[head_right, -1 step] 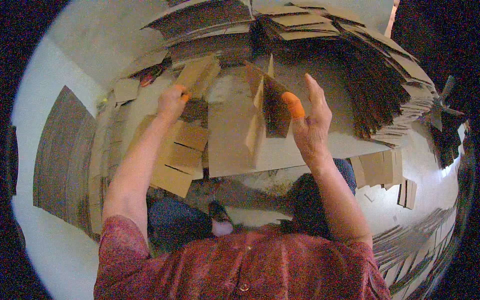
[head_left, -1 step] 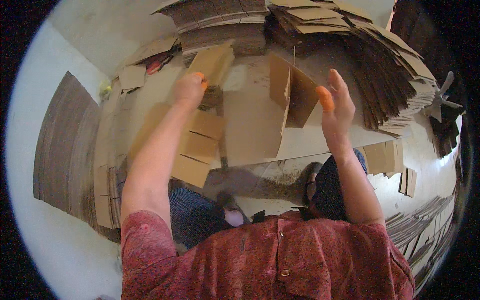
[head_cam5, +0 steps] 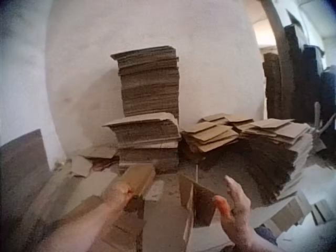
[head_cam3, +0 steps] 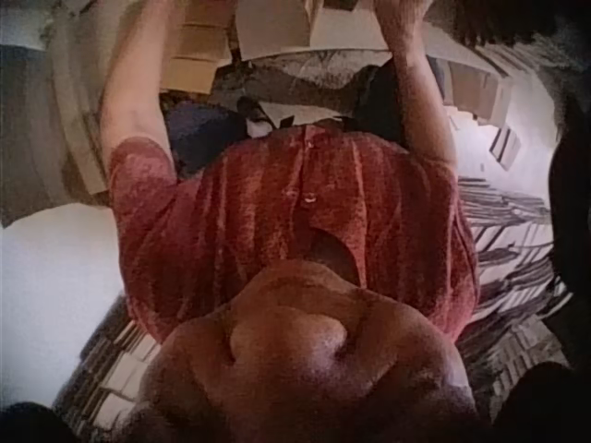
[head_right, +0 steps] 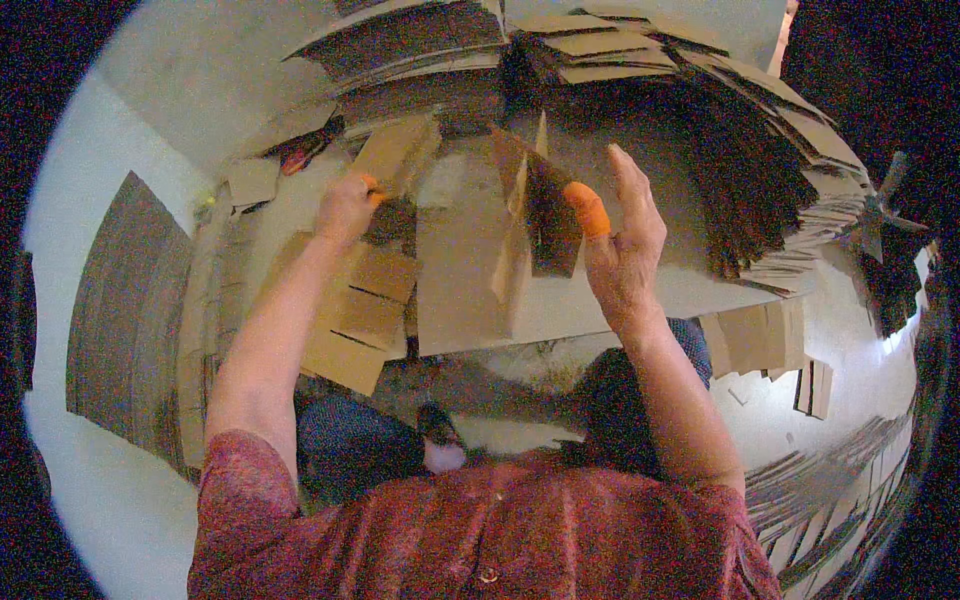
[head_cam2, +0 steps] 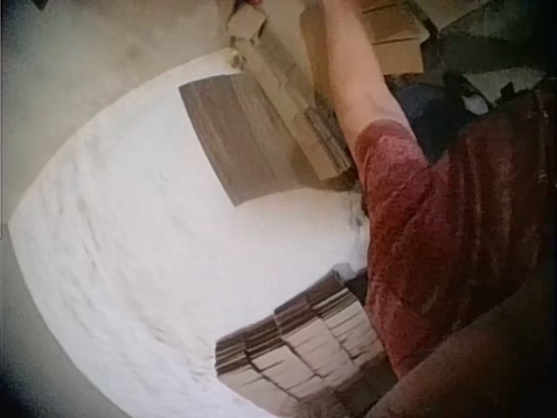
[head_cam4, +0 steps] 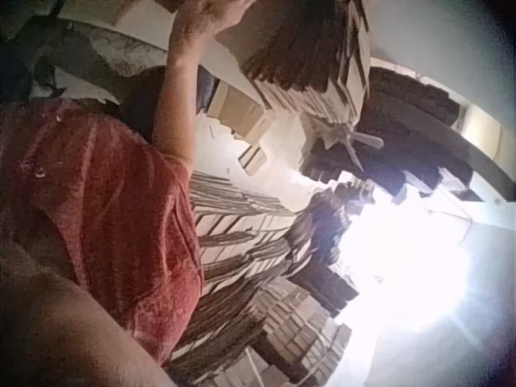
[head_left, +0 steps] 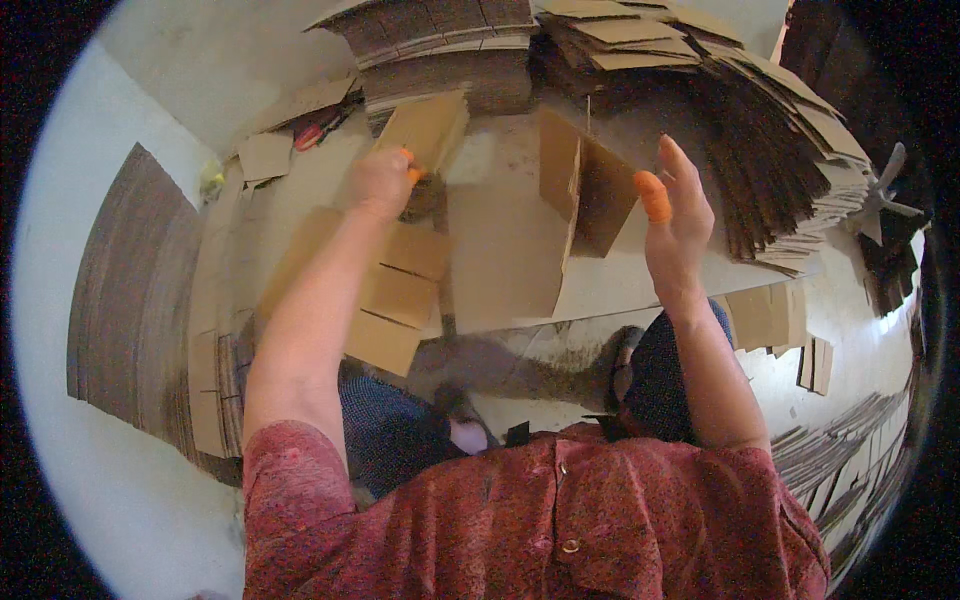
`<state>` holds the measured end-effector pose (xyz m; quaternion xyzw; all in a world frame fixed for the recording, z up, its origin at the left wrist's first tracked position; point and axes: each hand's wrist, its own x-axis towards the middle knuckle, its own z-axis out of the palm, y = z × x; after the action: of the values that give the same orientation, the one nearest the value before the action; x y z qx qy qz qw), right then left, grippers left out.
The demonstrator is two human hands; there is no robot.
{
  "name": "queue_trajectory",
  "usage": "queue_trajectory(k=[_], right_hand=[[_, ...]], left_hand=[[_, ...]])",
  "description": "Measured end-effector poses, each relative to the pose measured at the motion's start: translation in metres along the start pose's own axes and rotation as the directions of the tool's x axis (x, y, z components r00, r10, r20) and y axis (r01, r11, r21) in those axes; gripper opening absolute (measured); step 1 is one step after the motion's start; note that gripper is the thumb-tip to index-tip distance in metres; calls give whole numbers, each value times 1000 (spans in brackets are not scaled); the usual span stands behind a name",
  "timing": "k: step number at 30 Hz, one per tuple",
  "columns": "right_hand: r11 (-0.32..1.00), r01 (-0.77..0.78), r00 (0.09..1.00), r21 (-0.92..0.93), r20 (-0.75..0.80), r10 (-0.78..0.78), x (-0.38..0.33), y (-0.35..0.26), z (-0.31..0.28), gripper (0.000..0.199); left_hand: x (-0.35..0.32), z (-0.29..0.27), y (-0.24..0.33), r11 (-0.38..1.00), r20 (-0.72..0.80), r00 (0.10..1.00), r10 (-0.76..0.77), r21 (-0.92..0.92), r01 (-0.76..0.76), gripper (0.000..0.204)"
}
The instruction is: The person sits on the floor and repeatedly cuts rectangular cardboard pieces into smaller sections using orange-handled scissors. The person stacks the cut pieces on the table and continues the process with new pieces from a nearby pile.
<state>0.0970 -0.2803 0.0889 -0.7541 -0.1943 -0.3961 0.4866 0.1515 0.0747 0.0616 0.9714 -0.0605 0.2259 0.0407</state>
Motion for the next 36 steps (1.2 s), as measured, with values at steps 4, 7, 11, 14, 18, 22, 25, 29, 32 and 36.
queue_trajectory(k=[4, 7, 11, 14, 18, 22, 25, 29, 32, 36], right_hand=[[988, 156, 987, 18, 44, -156, 12, -28, -7, 30], [990, -22, 989, 139, 146, 1, 17, -41, -11, 25], [759, -385, 921, 525, 274, 277, 25, -55, 5, 20], [611, -575, 816, 545, 433, 383, 37, -64, 16, 20], [620, -613, 770, 489, 547, 329, 44, -76, 30, 21], [598, -691, 690, 406, 617, 378, 44, -73, 34, 25], [377, -826, 559, 419, 693, 455, 46, -67, 32, 28], [142, -801, 571, 581, 671, 472, 55, -66, 23, 27], [412, -644, 760, 645, 471, 449, 52, -48, 4, 21], [664, -480, 877, 574, 283, 388, 47, -48, -36, 17]], left_hand=[[-3, 11, -20, 946, 45, 994, -99, -305, 108, 22], [3, -9, -22, 795, 165, 950, -265, -520, 312, 24], [10, -37, -30, 607, 263, 899, -349, -668, 431, 21], [7, -48, -12, 796, 194, 966, -170, -551, 251, 18], [-5, -28, -18, 978, 244, 961, 129, -189, -83, 18], [-2, -38, 6, 942, -178, 983, -45, -335, -17, 17], [-2, -65, 32, 924, -451, 865, 219, -188, -332, 23], [-35, -96, 125, 773, -462, 766, 446, -233, -590, 38], [-52, -103, 162, 740, -556, 690, 464, -184, -646, 54], [-96, -91, 195, 786, -214, 977, 2, -603, -133, 34]])
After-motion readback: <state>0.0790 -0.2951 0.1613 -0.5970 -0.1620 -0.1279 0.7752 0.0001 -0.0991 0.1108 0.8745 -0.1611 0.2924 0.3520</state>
